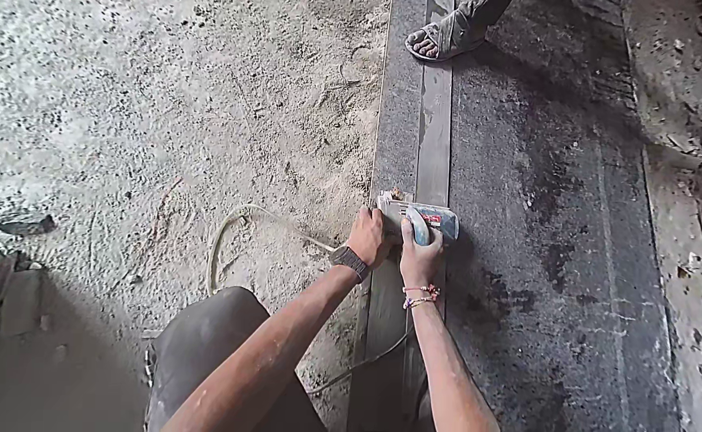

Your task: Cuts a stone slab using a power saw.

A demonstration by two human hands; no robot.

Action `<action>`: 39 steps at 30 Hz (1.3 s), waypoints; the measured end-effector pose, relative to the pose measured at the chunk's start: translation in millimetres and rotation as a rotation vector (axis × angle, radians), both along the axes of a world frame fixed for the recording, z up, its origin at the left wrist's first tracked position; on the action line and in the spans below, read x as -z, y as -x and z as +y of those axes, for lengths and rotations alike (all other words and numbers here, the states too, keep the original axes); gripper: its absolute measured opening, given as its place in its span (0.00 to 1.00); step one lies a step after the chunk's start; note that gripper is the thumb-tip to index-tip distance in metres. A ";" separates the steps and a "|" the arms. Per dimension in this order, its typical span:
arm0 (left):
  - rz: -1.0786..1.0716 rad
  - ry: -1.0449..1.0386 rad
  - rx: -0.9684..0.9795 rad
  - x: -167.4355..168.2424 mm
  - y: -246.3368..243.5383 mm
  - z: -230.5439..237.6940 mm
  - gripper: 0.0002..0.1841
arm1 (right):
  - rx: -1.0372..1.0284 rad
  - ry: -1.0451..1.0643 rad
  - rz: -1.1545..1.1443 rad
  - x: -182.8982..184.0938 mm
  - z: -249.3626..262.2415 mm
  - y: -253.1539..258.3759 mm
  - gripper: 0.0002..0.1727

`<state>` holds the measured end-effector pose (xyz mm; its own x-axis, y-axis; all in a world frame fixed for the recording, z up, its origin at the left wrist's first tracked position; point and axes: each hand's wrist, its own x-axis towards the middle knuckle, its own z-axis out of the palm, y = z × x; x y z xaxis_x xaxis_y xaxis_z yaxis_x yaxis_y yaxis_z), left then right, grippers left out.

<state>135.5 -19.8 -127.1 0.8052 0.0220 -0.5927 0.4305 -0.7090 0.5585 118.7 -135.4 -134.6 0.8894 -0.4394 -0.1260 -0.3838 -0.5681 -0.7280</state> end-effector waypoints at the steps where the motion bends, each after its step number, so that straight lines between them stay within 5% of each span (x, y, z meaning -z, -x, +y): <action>1: -0.004 -0.003 0.001 -0.5 -0.1 -0.2 0.39 | 0.002 0.008 0.001 -1.3 0.9 -1.0 0.37; 39: -0.212 0.036 -0.131 31.9 -14.0 2.3 0.32 | 0.001 0.014 -0.097 12.1 6.4 -25.1 0.33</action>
